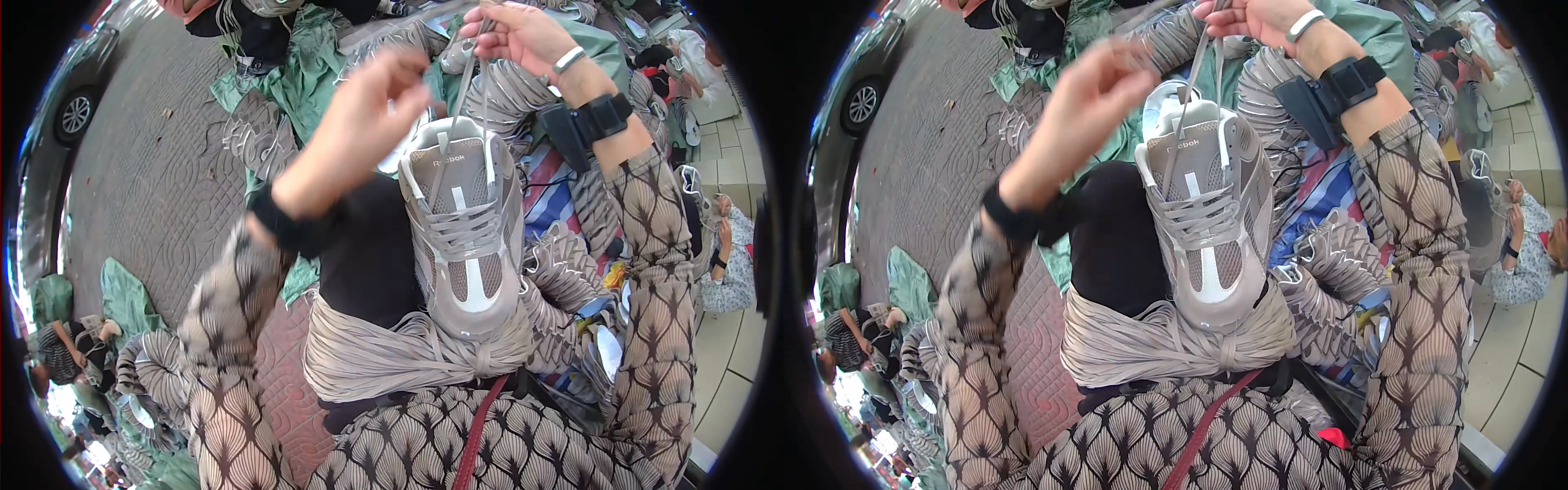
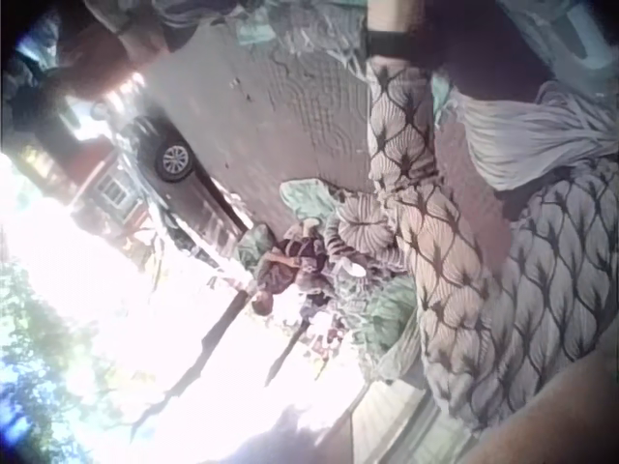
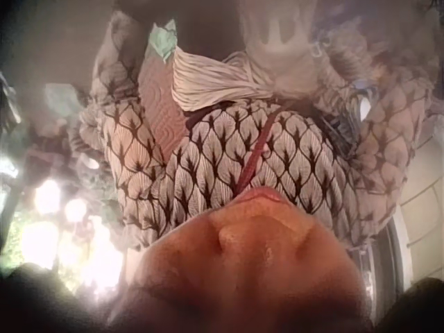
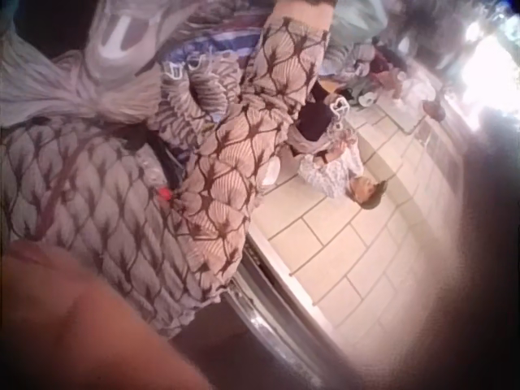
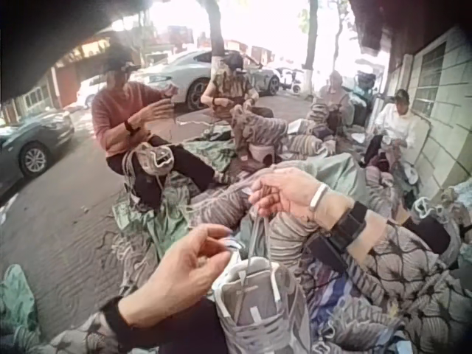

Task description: The person sits on the ground and repeatedly laces a single grey Reebok sneaker. They thread the laces through the eyelets, pull them tight, and tie them into a knot multiple times, often undoing the knot to repeat the process.

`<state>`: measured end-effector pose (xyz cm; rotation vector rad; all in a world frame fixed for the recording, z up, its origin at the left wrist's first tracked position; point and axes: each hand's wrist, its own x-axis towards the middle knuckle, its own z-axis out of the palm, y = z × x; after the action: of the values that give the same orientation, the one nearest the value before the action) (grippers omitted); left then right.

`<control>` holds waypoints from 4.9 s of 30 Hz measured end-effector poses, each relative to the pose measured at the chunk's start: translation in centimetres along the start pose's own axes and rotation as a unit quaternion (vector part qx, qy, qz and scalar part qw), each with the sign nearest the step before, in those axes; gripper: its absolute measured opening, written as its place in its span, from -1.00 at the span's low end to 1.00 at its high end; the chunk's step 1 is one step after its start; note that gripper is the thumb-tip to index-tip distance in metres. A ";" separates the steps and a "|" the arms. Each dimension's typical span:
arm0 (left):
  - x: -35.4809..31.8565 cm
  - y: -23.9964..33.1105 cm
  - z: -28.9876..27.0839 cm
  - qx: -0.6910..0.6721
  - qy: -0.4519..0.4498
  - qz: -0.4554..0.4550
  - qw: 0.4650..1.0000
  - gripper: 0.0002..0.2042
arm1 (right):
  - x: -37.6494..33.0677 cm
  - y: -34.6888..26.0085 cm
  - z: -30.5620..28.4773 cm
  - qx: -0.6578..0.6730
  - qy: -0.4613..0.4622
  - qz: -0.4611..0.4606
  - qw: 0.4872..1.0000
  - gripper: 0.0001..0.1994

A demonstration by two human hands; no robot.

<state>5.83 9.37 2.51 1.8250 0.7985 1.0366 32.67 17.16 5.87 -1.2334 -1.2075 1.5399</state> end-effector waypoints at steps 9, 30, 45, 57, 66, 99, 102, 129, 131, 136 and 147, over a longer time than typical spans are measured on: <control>-8.2 1.0 2.2 0.233 -0.146 0.043 0.961 -0.91 | -1.5 0.8 1.2 -0.002 -0.005 -0.006 1.000 -0.69; -8.4 0.5 0.7 0.226 -0.237 0.025 0.944 -0.74 | -2.9 0.0 1.7 -0.065 -0.015 -0.039 0.997 -0.71; -6.0 2.7 3.9 0.172 -0.192 -0.004 0.966 -0.83 | -3.5 -1.0 3.3 -0.005 -0.007 0.002 1.000 -0.74; -5.7 3.3 6.6 0.486 -0.047 0.191 0.851 -0.91 | -4.1 -0.5 2.3 0.015 -0.043 -0.036 0.998 -0.72; -8.8 4.9 4.9 0.259 -0.135 0.070 0.954 -0.84 | -5.9 -0.9 2.3 0.005 -0.074 -0.029 0.997 -0.70; -13.4 5.4 7.6 0.185 -0.020 0.111 0.976 -0.69 | -6.7 2.2 4.1 0.107 -0.120 -0.017 0.987 -0.67; -13.1 4.8 8.2 0.230 -0.055 0.083 0.968 -0.58 | -5.2 2.9 3.9 0.052 0.036 -0.170 0.983 -0.74; -4.6 0.4 1.3 -0.103 -0.193 -0.155 0.963 -0.73 | 1.1 -1.2 -3.2 0.007 0.025 -0.122 0.992 -0.79; -4.4 0.8 1.5 -0.124 -0.209 -0.140 0.960 -0.72 | 1.1 -0.3 -5.5 -0.009 -0.079 -0.101 0.992 -0.70; -1.4 3.8 2.0 -0.202 -0.213 -0.107 0.950 -0.70 | -5.1 0.9 -7.7 -0.618 0.103 0.070 0.776 -0.55; 2.7 12.5 -1.5 -0.021 -0.347 -0.120 0.930 -0.67 | -12.6 -3.1 7.3 -0.040 -0.193 -0.027 0.980 -0.39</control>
<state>7.06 6.92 15.07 1.8188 0.5311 0.2051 28.11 4.39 12.08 -0.9659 -1.5504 1.7556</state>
